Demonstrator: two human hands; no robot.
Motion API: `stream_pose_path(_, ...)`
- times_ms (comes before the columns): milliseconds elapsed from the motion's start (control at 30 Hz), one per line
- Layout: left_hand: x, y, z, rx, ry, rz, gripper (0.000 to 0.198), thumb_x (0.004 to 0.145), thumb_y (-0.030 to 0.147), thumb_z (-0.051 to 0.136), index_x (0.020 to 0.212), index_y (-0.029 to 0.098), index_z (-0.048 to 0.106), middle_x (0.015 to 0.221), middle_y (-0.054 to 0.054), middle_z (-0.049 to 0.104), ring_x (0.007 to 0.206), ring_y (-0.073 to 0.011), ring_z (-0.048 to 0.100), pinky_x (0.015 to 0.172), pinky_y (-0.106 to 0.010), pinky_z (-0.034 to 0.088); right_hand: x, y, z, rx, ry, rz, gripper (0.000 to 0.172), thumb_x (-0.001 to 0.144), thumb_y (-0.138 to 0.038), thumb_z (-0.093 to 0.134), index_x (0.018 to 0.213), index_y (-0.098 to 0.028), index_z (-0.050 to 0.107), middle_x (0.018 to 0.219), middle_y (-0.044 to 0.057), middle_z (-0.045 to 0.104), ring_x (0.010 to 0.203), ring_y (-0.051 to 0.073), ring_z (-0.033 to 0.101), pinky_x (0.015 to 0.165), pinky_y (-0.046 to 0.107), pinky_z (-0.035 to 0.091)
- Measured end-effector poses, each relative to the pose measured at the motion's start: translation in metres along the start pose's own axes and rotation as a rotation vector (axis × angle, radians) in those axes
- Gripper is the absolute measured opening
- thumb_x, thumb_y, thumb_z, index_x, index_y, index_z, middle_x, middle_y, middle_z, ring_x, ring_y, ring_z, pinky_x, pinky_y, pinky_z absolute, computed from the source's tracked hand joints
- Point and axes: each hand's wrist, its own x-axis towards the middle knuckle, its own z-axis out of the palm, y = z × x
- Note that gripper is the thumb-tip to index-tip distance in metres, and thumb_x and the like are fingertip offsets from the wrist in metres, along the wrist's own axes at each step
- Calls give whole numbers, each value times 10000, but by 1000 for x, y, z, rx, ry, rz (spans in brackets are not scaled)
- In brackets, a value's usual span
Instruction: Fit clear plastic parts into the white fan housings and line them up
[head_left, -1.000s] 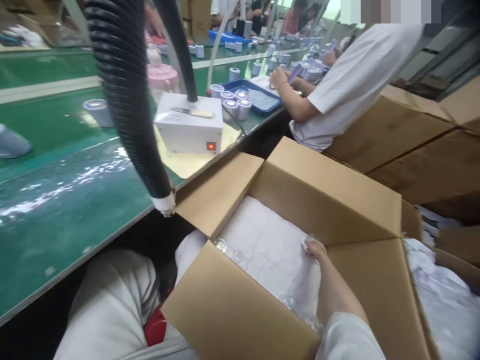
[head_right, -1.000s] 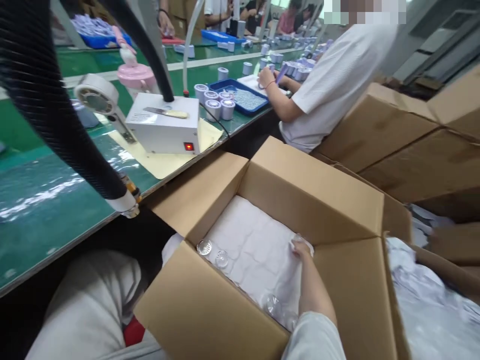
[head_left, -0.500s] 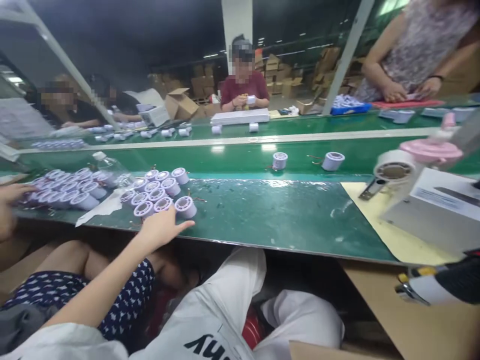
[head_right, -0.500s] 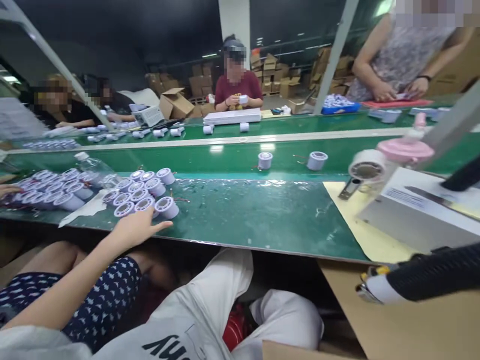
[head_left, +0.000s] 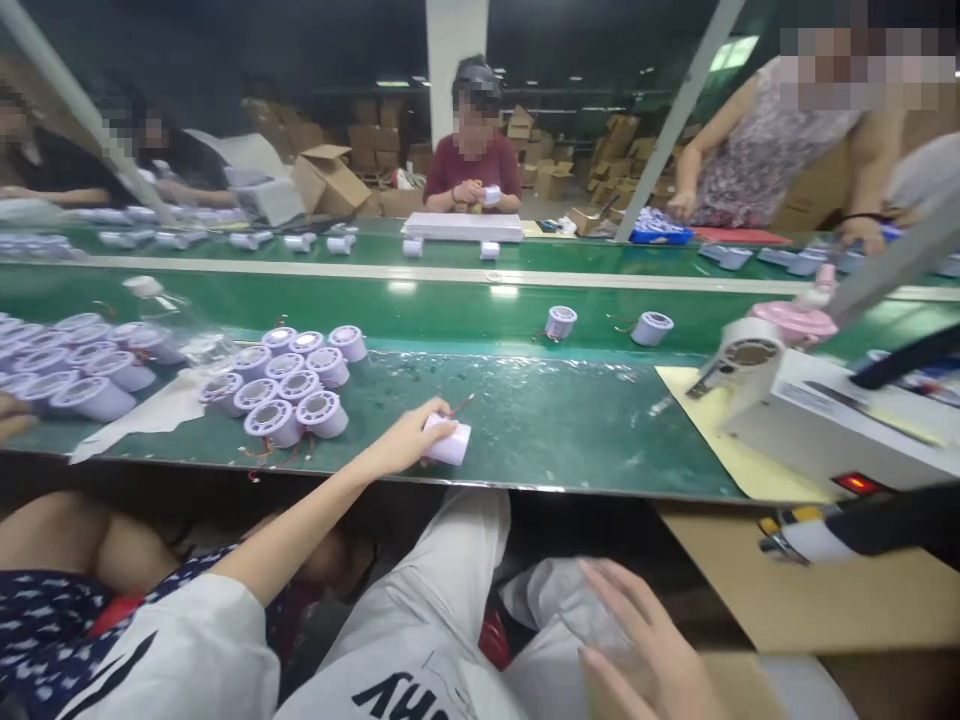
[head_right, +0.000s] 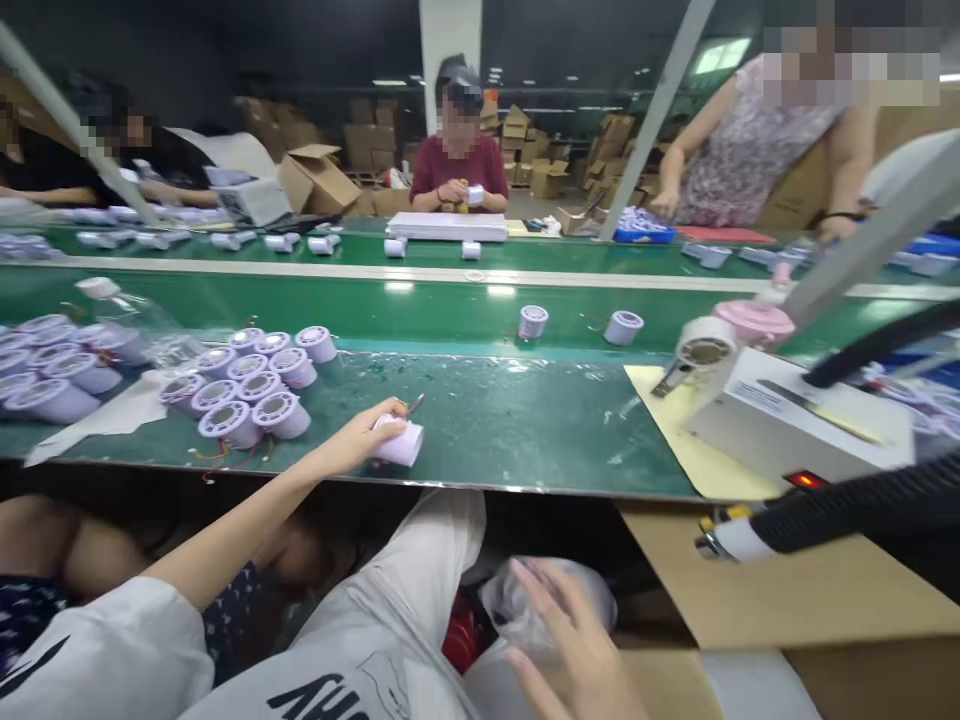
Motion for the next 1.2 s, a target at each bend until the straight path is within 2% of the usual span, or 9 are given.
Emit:
stream_pose_path(200, -8, 40, 79, -569, -644, 68, 377, 863, 461, 452, 1024, 149, 586, 773, -21, 557, 552, -96, 490, 402, -172, 375, 44, -36, 6, -406, 84, -23, 553, 817, -202, 588, 1357, -303, 521, 1359, 162, 481, 1060, 334, 570, 794, 490, 573)
stream_pose_path(267, -9, 49, 90, -545, -736, 111, 309, 843, 392, 520, 1013, 158, 629, 821, -24, 584, 605, -97, 500, 443, -165, 381, 46, -33, 0, -490, 35, 50, 565, 797, -168, 599, 1346, -289, 539, 1401, 175, 445, 1039, 346, 556, 769, 499, 564)
stream_pose_path(433, -13, 64, 97, -349, -626, 478, 193, 856, 275, 564, 959, 177, 694, 1004, -58, 629, 939, -171, 583, 858, -285, 450, 33, -23, -13, -358, -130, 214, 429, 769, -88, 616, 1160, -262, 654, 1391, 139, 469, 1110, 328, 528, 837, 482, 542)
stream_pose_path(600, -20, 67, 107, -342, -458, 481, 273, 822, 384, 653, 1021, 197, 662, 986, -48, 626, 891, -178, 593, 824, -298, 463, 26, -24, -15, 200, -84, 420, 76, 783, -240, 706, 783, -197, 644, 1221, 92, 536, 1058, 230, 586, 884, 372, 507)
stream_pose_path(767, -23, 61, 120, -294, -377, 565, 648, 567, 496, 837, 1133, 230, 669, 1139, -98, 568, 1068, -263, 573, 942, -398, 465, 26, -27, -11, 412, 157, 554, 306, 890, -334, 546, 633, -181, 612, 963, 67, 597, 864, 177, 595, 696, 285, 480)
stream_pose_path(867, -23, 57, 122, -300, -440, 621, 698, 570, 454, 849, 1205, 253, 638, 1358, -133, 488, 1241, -315, 493, 1038, -464, 412, 24, -23, -10, 553, 221, 629, 328, 829, -367, 617, 566, -172, 622, 935, 70, 623, 828, 177, 601, 649, 273, 488)
stream_pose_path(967, -27, 58, 119, -430, -581, 549, 681, 656, 368, 818, 1282, 258, 574, 1286, -111, 582, 1161, -275, 566, 966, -423, 482, 22, -19, -12, 779, 248, 710, 318, 769, -429, 697, 580, -176, 674, 977, 80, 658, 863, 196, 639, 656, 288, 534)
stream_pose_path(1067, -33, 61, 116, -639, -660, 371, 631, 698, 303, 794, 1278, 235, 554, 1258, -97, 598, 1057, -225, 617, 895, -365, 529, 18, -17, -18, 926, 202, 597, 210, 702, -416, 784, 768, -220, 746, 1110, 86, 684, 1077, 262, 627, 775, 345, 566)
stream_pose_path(1200, -41, 64, 114, -860, -708, 130, 636, 731, 320, 763, 1297, 201, 498, 1228, -114, 594, 946, -203, 638, 758, -342, 579, 9, -21, -22, 558, 82, 337, 406, 702, -251, 811, 1091, -285, 697, 1332, 59, 595, 1219, 264, 562, 993, 412, 494)
